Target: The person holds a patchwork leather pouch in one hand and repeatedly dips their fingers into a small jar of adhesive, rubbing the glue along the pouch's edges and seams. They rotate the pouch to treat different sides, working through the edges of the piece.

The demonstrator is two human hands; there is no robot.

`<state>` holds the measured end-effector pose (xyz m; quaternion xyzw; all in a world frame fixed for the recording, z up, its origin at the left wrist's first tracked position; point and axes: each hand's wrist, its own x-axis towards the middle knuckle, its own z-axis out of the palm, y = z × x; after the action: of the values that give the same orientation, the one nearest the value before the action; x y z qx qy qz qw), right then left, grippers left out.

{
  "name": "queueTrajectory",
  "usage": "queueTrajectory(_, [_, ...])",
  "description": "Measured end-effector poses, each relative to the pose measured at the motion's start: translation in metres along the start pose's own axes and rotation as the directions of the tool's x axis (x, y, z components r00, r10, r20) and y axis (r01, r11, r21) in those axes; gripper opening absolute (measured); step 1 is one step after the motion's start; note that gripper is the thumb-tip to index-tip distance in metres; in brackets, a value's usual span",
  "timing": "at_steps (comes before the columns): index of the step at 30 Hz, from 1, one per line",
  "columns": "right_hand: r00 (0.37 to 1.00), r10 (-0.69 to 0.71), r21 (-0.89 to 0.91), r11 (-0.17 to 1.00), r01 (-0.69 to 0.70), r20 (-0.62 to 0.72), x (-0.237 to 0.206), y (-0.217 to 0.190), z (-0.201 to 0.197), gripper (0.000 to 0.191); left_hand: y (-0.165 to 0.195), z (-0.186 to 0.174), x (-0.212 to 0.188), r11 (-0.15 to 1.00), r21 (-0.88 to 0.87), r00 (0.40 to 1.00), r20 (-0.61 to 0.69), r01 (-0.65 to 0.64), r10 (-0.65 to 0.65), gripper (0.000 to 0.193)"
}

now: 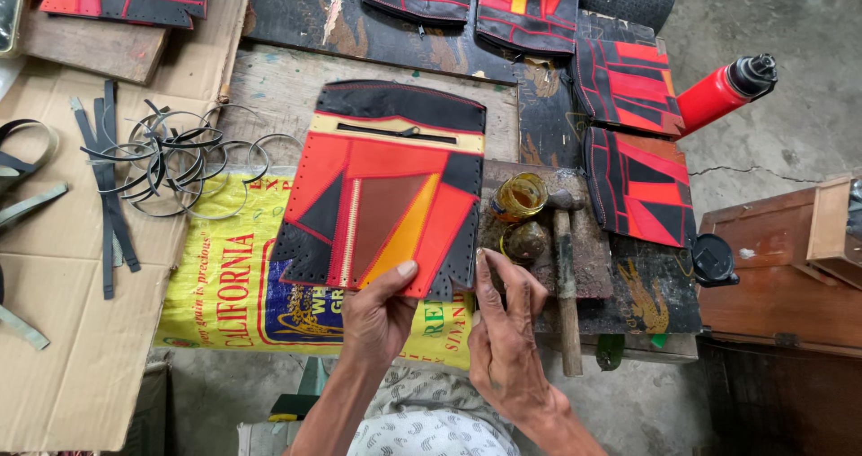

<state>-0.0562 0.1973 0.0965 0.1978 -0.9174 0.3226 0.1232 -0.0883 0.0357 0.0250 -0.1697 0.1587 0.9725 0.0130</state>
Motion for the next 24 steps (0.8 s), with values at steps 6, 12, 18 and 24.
queueTrajectory(6, [1.000, -0.013, -0.074, 0.997, 0.013, -0.006, 0.001, 0.001, -0.007, 0.075, -0.008, 0.002, 0.005, 0.995, 0.060, 0.996, -0.045, -0.080, 0.083, 0.047])
queueTrajectory(12, [0.820, 0.426, 0.569, 0.808, -0.154, -0.383, -0.003, 0.012, -0.013, 0.031, -0.019, -0.003, 0.015, 0.913, 0.189, 0.926, -0.042, -0.362, 0.376, 0.047])
queueTrajectory(18, [0.842, 0.508, 0.980, -0.159, -0.116, 0.182, 0.029, 0.007, 0.035, 0.079, -0.043, -0.007, 0.017, 0.847, 0.419, 0.921, -0.058, -0.327, 0.384, 0.023])
queueTrajectory(24, [0.797, 0.590, 0.991, -0.040, -0.131, 0.130, 0.063, -0.012, 0.031, 0.081, -0.041, -0.015, 0.010, 0.467, 0.607, 0.753, 0.391, -0.643, 0.529, 0.032])
